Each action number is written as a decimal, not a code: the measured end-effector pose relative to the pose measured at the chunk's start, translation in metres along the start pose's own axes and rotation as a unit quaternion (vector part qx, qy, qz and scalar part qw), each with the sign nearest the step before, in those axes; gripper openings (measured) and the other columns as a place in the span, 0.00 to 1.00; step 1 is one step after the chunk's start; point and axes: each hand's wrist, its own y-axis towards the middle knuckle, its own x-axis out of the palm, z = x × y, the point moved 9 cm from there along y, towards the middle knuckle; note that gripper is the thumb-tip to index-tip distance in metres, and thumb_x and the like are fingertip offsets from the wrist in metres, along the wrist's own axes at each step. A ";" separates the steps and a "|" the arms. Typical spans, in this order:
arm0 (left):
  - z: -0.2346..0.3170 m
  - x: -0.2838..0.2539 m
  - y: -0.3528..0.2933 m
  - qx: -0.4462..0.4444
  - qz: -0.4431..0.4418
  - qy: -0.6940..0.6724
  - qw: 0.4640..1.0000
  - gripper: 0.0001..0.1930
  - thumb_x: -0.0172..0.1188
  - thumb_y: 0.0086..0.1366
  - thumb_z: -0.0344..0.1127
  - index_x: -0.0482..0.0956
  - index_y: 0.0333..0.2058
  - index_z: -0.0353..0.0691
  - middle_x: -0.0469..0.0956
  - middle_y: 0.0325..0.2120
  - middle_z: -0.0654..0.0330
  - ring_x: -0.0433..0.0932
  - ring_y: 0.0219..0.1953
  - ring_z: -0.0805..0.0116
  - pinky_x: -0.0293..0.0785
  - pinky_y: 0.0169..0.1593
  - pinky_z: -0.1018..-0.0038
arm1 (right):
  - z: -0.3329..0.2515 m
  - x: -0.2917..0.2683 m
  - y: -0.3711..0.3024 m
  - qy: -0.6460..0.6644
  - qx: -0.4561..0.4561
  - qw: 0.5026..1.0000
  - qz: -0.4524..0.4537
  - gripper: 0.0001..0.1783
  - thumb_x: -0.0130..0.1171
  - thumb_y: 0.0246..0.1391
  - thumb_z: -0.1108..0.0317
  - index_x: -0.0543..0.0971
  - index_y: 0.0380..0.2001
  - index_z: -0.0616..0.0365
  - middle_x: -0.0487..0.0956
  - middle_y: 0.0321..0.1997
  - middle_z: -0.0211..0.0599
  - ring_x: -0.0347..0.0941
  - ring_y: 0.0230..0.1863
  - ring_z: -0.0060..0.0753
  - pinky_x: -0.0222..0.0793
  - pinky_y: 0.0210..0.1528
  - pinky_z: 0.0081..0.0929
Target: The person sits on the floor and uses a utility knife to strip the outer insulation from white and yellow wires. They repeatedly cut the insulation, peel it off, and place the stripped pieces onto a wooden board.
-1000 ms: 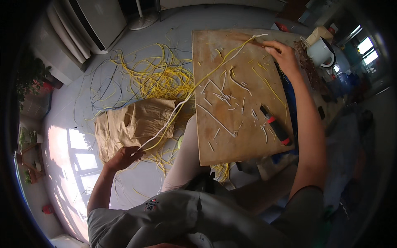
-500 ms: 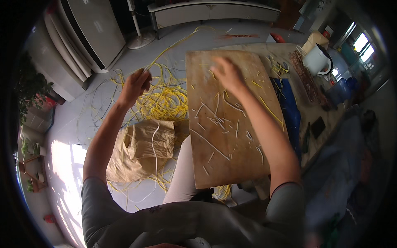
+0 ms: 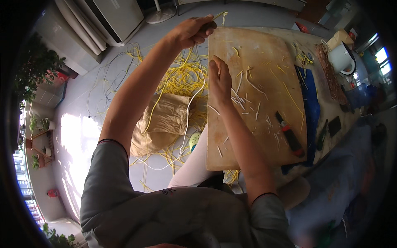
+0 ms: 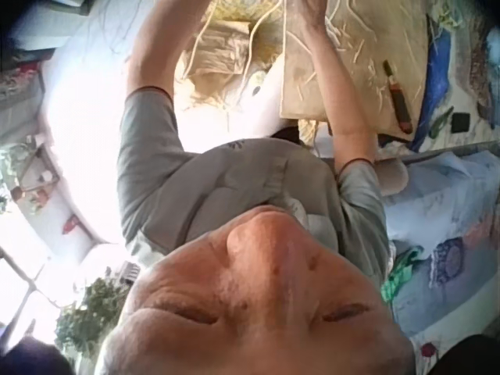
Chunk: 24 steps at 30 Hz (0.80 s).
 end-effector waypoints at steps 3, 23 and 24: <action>0.008 -0.006 0.005 0.068 0.058 -0.062 0.994 0.17 0.43 0.66 0.42 0.71 0.26 0.35 0.67 0.14 0.63 0.52 0.09 0.79 0.47 0.12 0.81 | 0.025 0.040 -0.006 0.145 0.136 0.964 -0.177 0.38 0.32 0.58 0.40 0.63 0.55 0.64 0.70 0.51 0.46 0.66 0.52 0.33 0.55 0.56 0.29; -0.101 -0.058 -0.104 0.013 0.093 0.129 0.987 0.25 0.42 0.66 0.51 0.64 0.50 0.34 0.72 0.44 0.52 0.71 0.45 0.65 0.67 0.48 0.71 | 0.034 0.084 -0.080 0.295 0.268 0.901 -0.173 0.13 0.51 0.56 0.62 0.70 0.42 0.56 0.77 0.30 0.33 0.76 0.31 0.26 0.74 0.33 0.24; -0.116 -0.054 -0.134 0.020 0.102 0.119 0.987 0.24 0.42 0.66 0.49 0.64 0.51 0.35 0.71 0.44 0.53 0.70 0.45 0.68 0.69 0.45 0.74 | 0.038 0.084 -0.082 0.297 0.270 0.900 -0.172 0.13 0.52 0.55 0.62 0.70 0.42 0.57 0.77 0.30 0.34 0.76 0.32 0.26 0.74 0.33 0.24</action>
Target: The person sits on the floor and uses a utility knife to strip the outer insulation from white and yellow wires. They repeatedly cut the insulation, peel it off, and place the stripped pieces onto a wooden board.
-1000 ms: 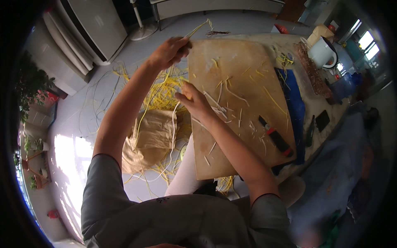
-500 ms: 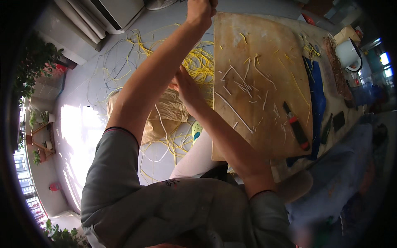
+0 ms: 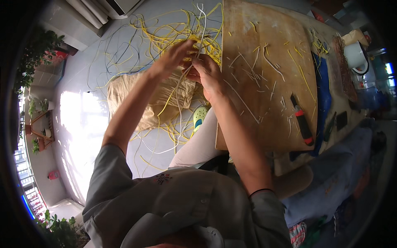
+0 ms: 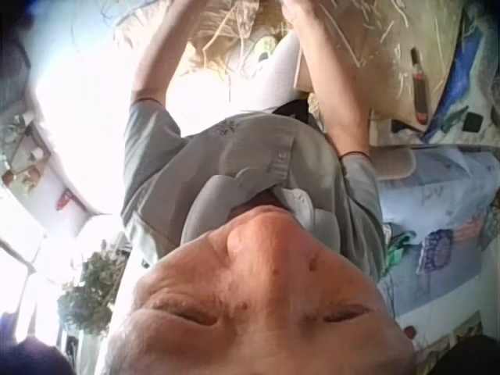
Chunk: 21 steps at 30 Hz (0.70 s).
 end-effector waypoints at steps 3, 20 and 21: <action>-0.041 0.008 -0.087 0.000 0.009 0.023 1.000 0.19 0.45 0.66 0.43 0.66 0.49 0.36 0.73 0.33 0.59 0.71 0.35 0.75 0.68 0.36 0.79 | 0.009 -0.002 0.001 0.006 0.024 1.000 0.008 0.19 0.54 0.53 0.64 0.65 0.46 0.56 0.77 0.30 0.34 0.76 0.32 0.27 0.73 0.33 0.24; -0.105 -0.023 -0.200 0.050 0.287 0.390 0.874 0.10 0.55 0.50 0.28 0.69 0.34 0.39 0.72 0.27 0.53 0.72 0.33 0.53 0.68 0.37 0.62 | -0.038 0.018 0.006 0.008 -0.070 0.998 -0.008 0.18 0.59 0.48 0.71 0.65 0.41 0.56 0.73 0.24 0.35 0.73 0.25 0.30 0.75 0.28 0.28; -0.130 -0.022 -0.213 0.033 0.278 0.405 0.871 0.11 0.55 0.49 0.28 0.69 0.34 0.40 0.72 0.27 0.53 0.72 0.34 0.54 0.67 0.38 0.62 | -0.050 0.024 0.008 0.000 -0.088 0.996 -0.021 0.16 0.58 0.49 0.71 0.66 0.40 0.57 0.73 0.24 0.35 0.73 0.25 0.30 0.74 0.27 0.27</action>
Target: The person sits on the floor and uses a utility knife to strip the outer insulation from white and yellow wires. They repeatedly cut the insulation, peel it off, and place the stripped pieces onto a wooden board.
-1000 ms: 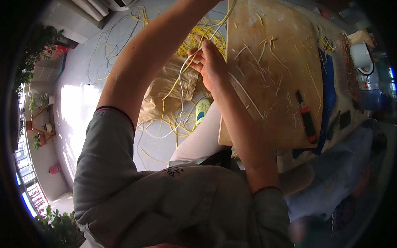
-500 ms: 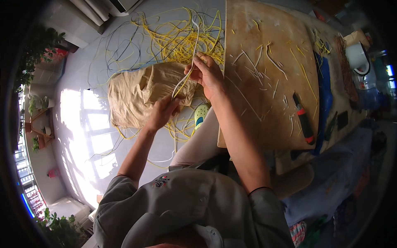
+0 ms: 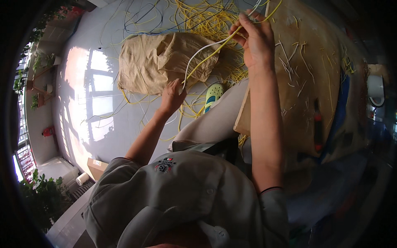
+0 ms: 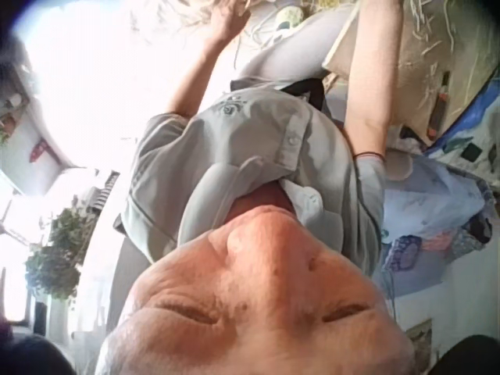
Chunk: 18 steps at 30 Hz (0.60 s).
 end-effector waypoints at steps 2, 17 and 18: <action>-0.027 0.013 -0.036 -0.009 0.006 0.046 0.999 0.11 0.55 0.48 0.29 0.69 0.33 0.41 0.72 0.28 0.55 0.71 0.36 0.55 0.66 0.41 0.62 | -0.020 0.005 0.009 -0.009 -0.018 0.999 -0.046 0.12 0.56 0.51 0.71 0.68 0.38 0.58 0.72 0.25 0.33 0.72 0.26 0.29 0.73 0.29 0.26; -0.112 -0.065 -0.183 -0.057 -0.237 0.145 0.959 0.13 0.52 0.60 0.40 0.66 0.21 0.41 0.68 0.17 0.59 0.71 0.26 0.59 0.67 0.35 0.67 | -0.114 -0.067 0.131 -0.160 0.055 0.971 -0.170 0.18 0.46 0.58 0.71 0.64 0.52 0.64 0.70 0.39 0.29 0.66 0.40 0.19 0.65 0.44 0.15; -0.096 -0.069 -0.164 -0.050 -0.239 0.144 0.959 0.13 0.52 0.60 0.41 0.66 0.21 0.40 0.68 0.17 0.58 0.70 0.25 0.59 0.67 0.33 0.66 | -0.140 -0.086 0.162 -0.184 0.019 0.969 -0.161 0.19 0.45 0.59 0.69 0.64 0.53 0.63 0.70 0.42 0.32 0.67 0.42 0.21 0.65 0.46 0.17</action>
